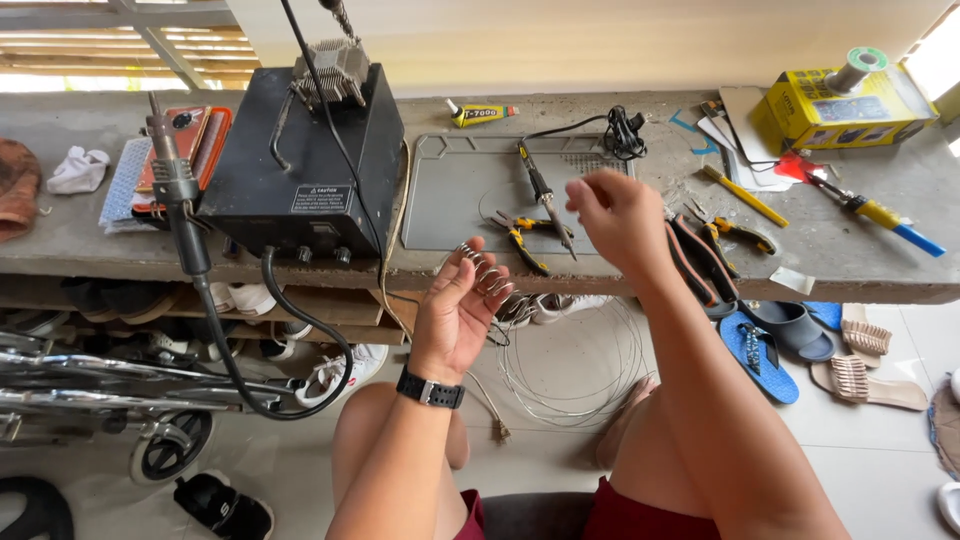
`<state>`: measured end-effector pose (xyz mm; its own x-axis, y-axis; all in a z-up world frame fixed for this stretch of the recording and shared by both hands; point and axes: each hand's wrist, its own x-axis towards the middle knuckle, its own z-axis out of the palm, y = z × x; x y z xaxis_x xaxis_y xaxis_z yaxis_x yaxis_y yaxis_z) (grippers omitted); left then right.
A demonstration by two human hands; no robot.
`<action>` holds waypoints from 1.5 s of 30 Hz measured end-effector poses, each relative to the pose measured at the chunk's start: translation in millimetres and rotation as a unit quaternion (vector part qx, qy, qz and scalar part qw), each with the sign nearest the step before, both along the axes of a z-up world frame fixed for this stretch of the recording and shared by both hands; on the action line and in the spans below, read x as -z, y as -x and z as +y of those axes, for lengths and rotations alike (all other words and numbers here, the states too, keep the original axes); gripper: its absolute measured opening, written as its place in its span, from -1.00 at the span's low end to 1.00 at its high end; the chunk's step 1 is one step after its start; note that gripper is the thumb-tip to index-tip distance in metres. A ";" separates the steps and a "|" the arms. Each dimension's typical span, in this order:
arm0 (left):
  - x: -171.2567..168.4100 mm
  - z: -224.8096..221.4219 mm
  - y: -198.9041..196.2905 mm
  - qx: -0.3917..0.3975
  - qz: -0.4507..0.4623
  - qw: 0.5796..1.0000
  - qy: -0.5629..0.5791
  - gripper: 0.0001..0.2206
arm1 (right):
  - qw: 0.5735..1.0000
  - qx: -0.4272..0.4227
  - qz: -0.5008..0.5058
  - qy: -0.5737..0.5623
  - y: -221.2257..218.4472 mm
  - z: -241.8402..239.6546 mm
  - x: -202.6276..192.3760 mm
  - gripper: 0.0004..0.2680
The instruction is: Soldering a small wire coil using a soldering iron and pliers on a workbench.
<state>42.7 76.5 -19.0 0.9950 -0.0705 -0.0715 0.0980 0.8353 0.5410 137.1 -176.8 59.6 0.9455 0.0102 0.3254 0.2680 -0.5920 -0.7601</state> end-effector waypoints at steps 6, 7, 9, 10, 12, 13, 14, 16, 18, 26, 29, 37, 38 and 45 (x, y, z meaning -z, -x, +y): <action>19.1 16.2 -9.0 -0.004 0.068 0.995 0.078 -0.68 | 0.969 -0.016 0.120 0.215 -90.2 49.8 7.0 -0.66; 15.9 18.7 -9.8 -0.010 0.066 0.995 0.077 -0.68 | 0.969 -0.021 0.118 0.215 -104.0 53.5 12.9 -0.66; 11.8 20.2 -9.0 -0.015 0.061 0.996 0.059 -0.68 | 0.954 -0.020 0.119 0.273 -128.0 57.0 26.7 -0.63; 9.9 20.1 -9.9 -0.018 0.060 0.996 0.061 -0.68 | 0.954 -0.023 0.117 0.275 -133.2 56.2 34.9 -0.63; 6.1 19.1 -11.2 -0.035 0.056 0.998 0.009 -0.75 | 0.966 -0.004 0.132 0.220 -142.5 52.8 51.3 -0.67; -1.9 19.4 -8.5 -0.037 0.055 0.998 0.010 -0.75 | 0.966 -0.005 0.131 0.222 -136.5 51.2 43.3 -0.67; -10.0 19.0 -6.3 -0.060 0.053 0.997 0.009 -0.79 | 0.972 0.009 0.110 0.209 -130.9 48.6 34.9 -0.68; -23.9 17.7 -0.8 -0.085 0.054 0.995 0.009 -0.81 | 0.976 0.022 0.091 0.197 -112.5 37.7 17.7 -0.69; -38.6 16.8 4.2 -0.090 0.000 0.996 0.009 -0.57 | 0.995 0.006 0.020 0.095 -89.2 22.1 -3.4 -0.76; 5.3 6.8 -7.6 -0.036 0.042 0.998 -0.038 -0.75 | 0.961 -0.044 0.039 -0.269 30.0 3.1 -44.4 -0.74; 13.2 -0.7 -8.0 -0.055 0.059 0.980 -0.185 -0.83 | 0.902 -0.068 0.020 -0.426 29.2 -10.1 -28.4 -0.77; 17.0 -5.6 -11.2 -0.154 0.007 0.965 -0.213 -0.78 | 0.795 -0.113 0.019 -0.596 27.3 -46.9 -32.3 -0.72; 19.0 -6.4 -11.6 -0.155 0.027 0.967 -0.200 -0.79 | 0.796 -0.109 0.017 -0.595 24.7 -46.8 -30.0 -0.73; 26.4 -1.3 -13.3 -0.130 0.064 0.972 -0.182 -0.72 | 0.812 -0.062 0.017 -0.580 9.2 -44.0 -23.4 -0.73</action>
<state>56.0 75.2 -45.4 0.9569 0.2356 -0.1696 -0.0042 0.5956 0.8033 127.9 -220.8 83.0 0.9691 -0.1890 0.1584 0.2387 0.5581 -0.7947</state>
